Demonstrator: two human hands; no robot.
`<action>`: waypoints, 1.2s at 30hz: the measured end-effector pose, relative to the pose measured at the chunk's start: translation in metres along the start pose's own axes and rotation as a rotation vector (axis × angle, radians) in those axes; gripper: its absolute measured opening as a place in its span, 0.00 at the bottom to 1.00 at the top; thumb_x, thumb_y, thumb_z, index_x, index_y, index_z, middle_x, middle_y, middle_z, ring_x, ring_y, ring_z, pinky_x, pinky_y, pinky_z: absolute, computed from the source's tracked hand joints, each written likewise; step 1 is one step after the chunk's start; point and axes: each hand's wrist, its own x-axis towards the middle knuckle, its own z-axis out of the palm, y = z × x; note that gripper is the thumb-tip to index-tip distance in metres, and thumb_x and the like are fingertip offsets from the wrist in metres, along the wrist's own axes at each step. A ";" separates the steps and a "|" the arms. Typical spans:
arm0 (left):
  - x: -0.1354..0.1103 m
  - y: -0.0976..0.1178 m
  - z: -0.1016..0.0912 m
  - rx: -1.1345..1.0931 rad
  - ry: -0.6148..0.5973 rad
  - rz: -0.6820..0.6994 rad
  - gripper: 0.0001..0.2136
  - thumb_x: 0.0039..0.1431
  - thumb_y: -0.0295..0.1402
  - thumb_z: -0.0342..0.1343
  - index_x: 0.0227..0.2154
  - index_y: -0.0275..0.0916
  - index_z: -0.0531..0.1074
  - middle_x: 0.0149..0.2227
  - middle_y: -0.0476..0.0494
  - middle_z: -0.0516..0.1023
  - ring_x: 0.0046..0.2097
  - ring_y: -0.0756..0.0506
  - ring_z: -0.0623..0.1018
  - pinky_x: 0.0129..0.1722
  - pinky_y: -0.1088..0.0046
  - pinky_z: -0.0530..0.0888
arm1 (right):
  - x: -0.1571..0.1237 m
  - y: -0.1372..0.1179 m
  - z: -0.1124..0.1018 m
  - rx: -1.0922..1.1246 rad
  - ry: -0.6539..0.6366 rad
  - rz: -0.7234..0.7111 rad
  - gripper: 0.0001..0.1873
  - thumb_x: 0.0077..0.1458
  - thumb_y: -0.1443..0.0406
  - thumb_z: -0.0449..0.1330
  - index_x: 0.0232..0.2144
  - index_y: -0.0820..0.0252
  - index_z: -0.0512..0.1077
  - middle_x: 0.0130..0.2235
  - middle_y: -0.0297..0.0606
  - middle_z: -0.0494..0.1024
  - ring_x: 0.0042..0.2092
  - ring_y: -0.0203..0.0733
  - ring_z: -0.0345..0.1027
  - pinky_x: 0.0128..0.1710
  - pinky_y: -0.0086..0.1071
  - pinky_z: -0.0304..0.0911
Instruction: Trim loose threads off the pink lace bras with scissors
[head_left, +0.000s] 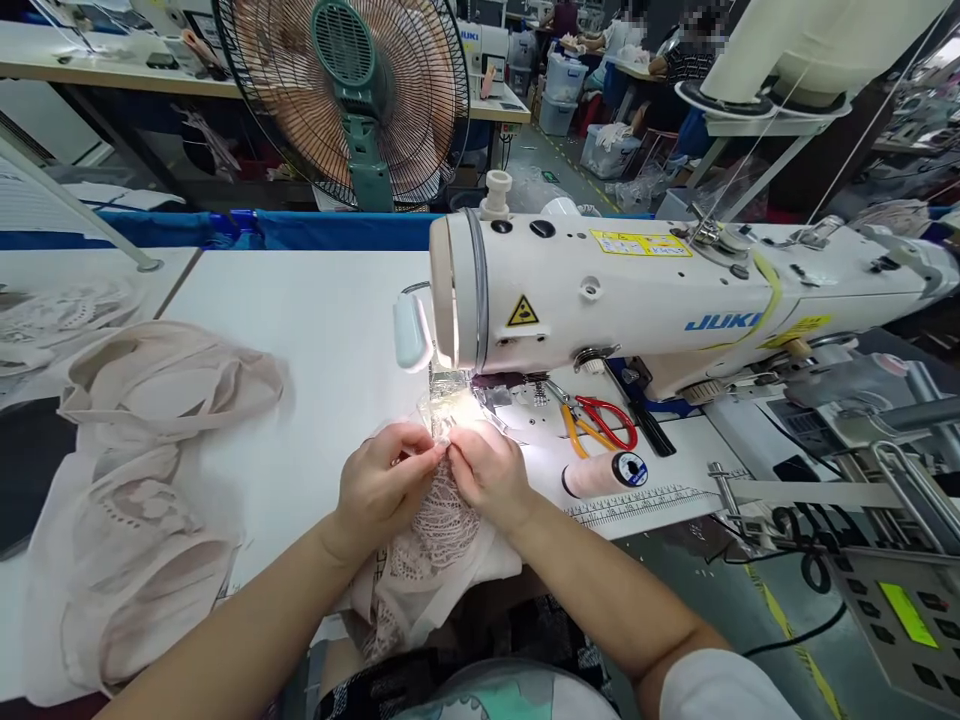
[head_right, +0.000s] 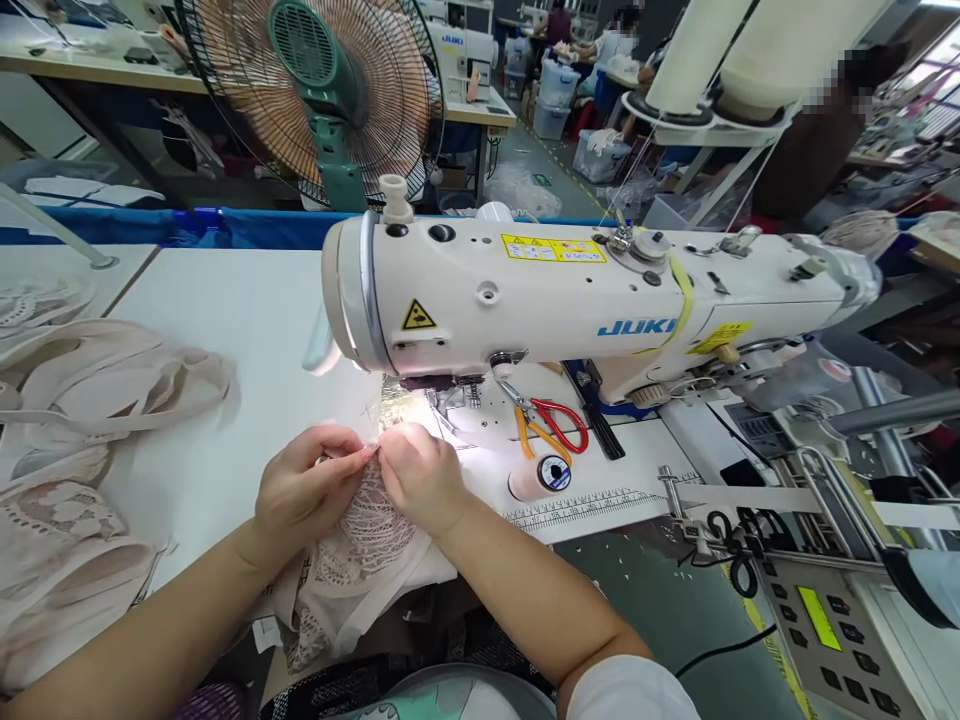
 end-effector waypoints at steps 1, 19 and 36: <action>0.000 0.001 -0.001 -0.014 -0.009 0.002 0.14 0.49 0.19 0.51 0.36 0.43 0.69 0.30 0.46 0.70 0.30 0.49 0.71 0.24 0.75 0.69 | 0.000 0.000 0.000 -0.010 0.003 -0.012 0.13 0.55 0.66 0.45 0.33 0.60 0.69 0.32 0.41 0.72 0.32 0.37 0.64 0.31 0.29 0.62; 0.012 0.006 -0.009 -0.644 -0.228 -0.905 0.07 0.52 0.35 0.53 0.23 0.37 0.69 0.23 0.51 0.68 0.27 0.51 0.66 0.26 0.77 0.64 | 0.004 -0.001 0.005 0.028 0.193 -0.063 0.10 0.56 0.66 0.48 0.32 0.59 0.70 0.34 0.40 0.74 0.34 0.36 0.67 0.31 0.26 0.64; 0.012 0.001 -0.003 -0.725 -0.198 -1.070 0.06 0.49 0.34 0.57 0.24 0.37 0.73 0.24 0.50 0.70 0.29 0.51 0.66 0.28 0.77 0.64 | 0.011 0.008 0.010 0.192 0.145 0.023 0.07 0.52 0.69 0.52 0.29 0.62 0.70 0.31 0.39 0.77 0.34 0.39 0.70 0.34 0.31 0.67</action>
